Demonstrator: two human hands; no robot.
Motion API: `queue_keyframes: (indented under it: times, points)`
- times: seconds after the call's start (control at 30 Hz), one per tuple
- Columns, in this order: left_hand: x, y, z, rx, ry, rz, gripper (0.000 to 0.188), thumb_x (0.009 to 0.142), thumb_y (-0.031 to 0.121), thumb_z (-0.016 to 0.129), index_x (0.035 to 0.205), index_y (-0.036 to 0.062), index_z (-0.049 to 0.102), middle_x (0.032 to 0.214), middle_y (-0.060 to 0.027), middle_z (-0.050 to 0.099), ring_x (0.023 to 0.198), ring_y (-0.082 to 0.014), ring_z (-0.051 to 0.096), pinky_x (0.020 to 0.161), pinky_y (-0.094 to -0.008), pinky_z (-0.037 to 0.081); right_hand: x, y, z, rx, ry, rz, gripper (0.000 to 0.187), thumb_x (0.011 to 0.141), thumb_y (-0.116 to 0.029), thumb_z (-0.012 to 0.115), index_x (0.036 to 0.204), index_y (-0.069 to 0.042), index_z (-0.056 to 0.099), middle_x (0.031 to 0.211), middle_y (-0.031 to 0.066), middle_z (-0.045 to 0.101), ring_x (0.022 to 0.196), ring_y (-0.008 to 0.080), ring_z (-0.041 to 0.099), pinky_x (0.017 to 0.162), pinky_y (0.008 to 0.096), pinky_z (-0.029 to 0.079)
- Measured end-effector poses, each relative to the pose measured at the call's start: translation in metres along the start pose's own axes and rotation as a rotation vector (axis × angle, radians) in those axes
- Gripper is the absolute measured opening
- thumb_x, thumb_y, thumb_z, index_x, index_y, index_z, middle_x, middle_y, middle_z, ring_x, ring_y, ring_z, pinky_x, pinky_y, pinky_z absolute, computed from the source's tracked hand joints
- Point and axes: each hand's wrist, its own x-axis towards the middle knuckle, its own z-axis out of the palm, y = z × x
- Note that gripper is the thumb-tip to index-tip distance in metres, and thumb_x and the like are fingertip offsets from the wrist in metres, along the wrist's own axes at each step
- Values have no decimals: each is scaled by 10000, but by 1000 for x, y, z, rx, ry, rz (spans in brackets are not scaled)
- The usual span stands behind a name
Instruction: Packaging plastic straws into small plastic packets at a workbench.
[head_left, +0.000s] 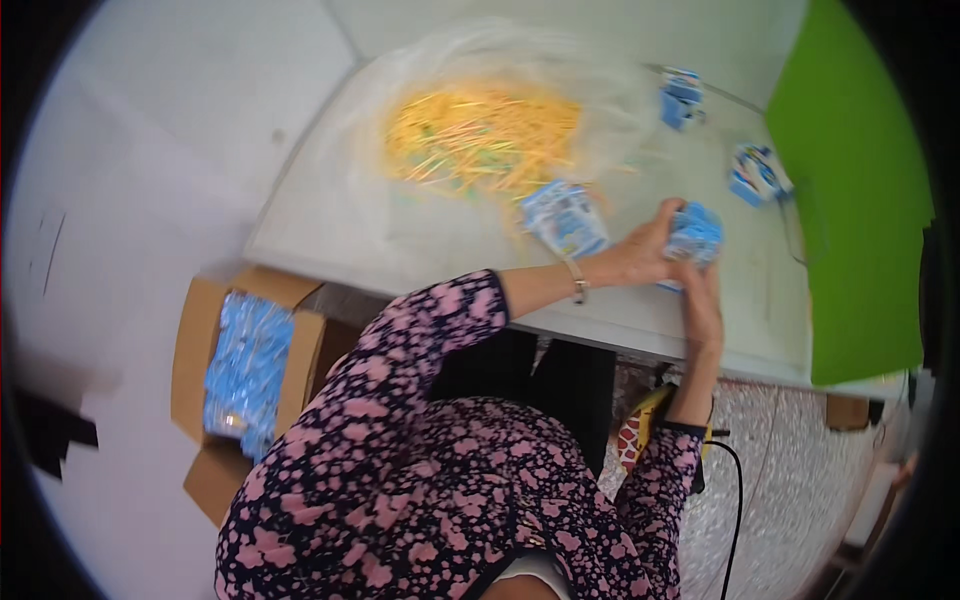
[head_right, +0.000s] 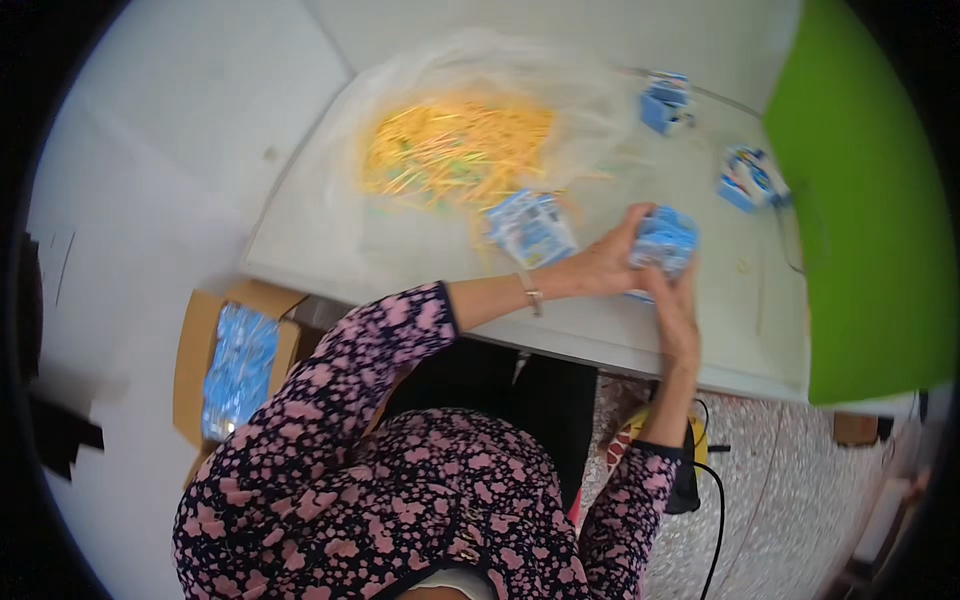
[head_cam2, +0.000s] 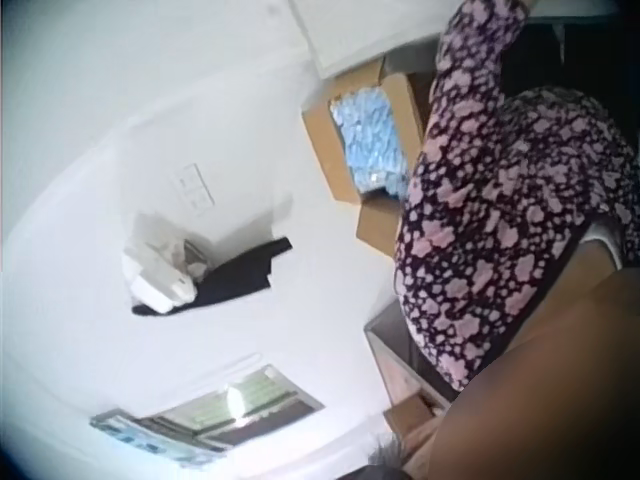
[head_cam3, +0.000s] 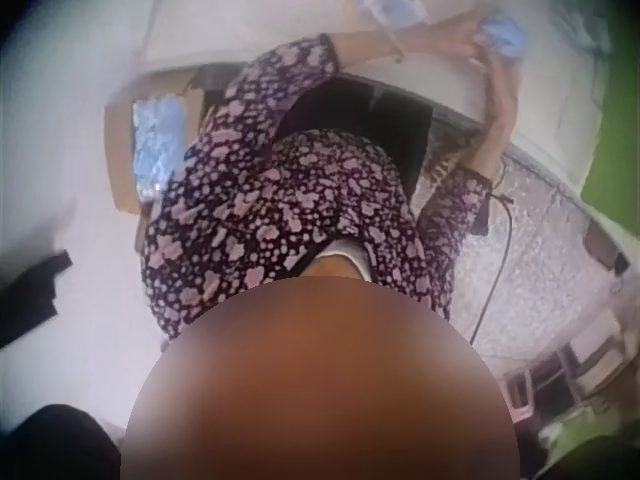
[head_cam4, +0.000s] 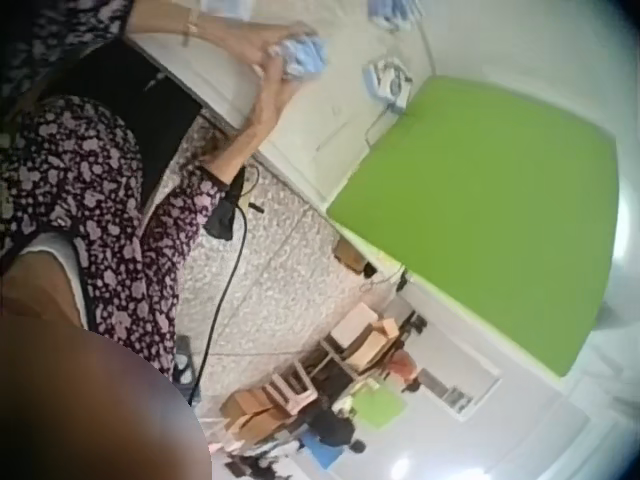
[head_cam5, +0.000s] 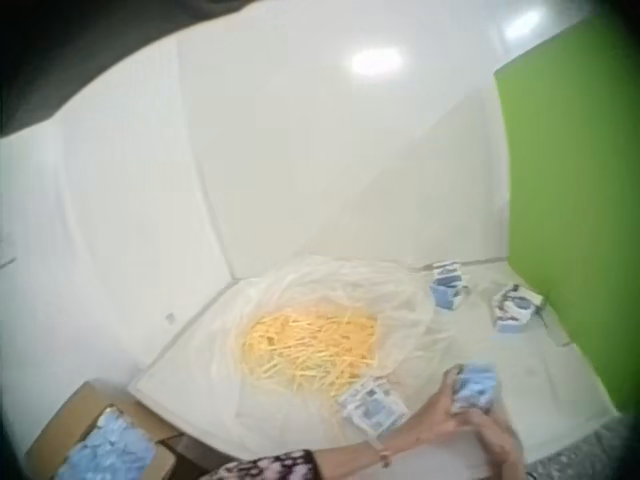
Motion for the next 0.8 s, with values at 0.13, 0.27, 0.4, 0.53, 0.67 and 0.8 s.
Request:
queue_keyframes:
  times: [0.13,0.27,0.4,0.53,0.67,0.8]
  points:
    - [2,3,-7,-3,144,3,916,602,282,763,1269,-78,248,1145,-262,489,1088,-330,490,951,-332,378,10,56,-22,30,191,-235,705,904,-427,432,1378,16,155,1396,198,263,1288,291,268,1079,363,156]
    - [-26,78,-77,-2,250,111,894,568,238,778,1245,-75,286,1115,-241,516,1020,-288,529,896,-335,416,5,39,-31,268,87,-160,706,932,-422,381,1390,12,65,1414,195,232,1285,290,279,1085,361,156]
    - [-110,154,-176,48,400,13,756,568,161,787,1169,-54,381,974,-150,579,904,-203,568,779,-310,476,-11,1,-12,-190,177,-21,678,924,-392,430,1387,13,145,1402,137,301,1291,223,283,1076,336,174]
    - [-250,224,-243,532,780,-281,374,739,132,676,1078,23,560,948,-69,629,835,-126,602,732,-274,482,-9,-6,-5,-322,144,-28,656,915,-327,472,1384,14,167,1369,78,374,1256,181,348,1058,330,216]
    - [-371,250,-274,546,1190,-415,368,697,68,689,1037,20,556,935,-57,613,827,-137,588,757,-288,485,-4,9,-12,-278,120,-59,567,916,-378,451,1362,-54,321,1415,87,288,1294,194,275,1063,338,206]
    - [-474,251,-270,628,1344,-617,359,717,24,655,1056,9,535,946,-67,615,855,-157,599,767,-300,498,1,15,-12,-392,81,-75,547,917,-384,440,1355,-71,343,1418,89,280,1294,201,279,1063,345,219]
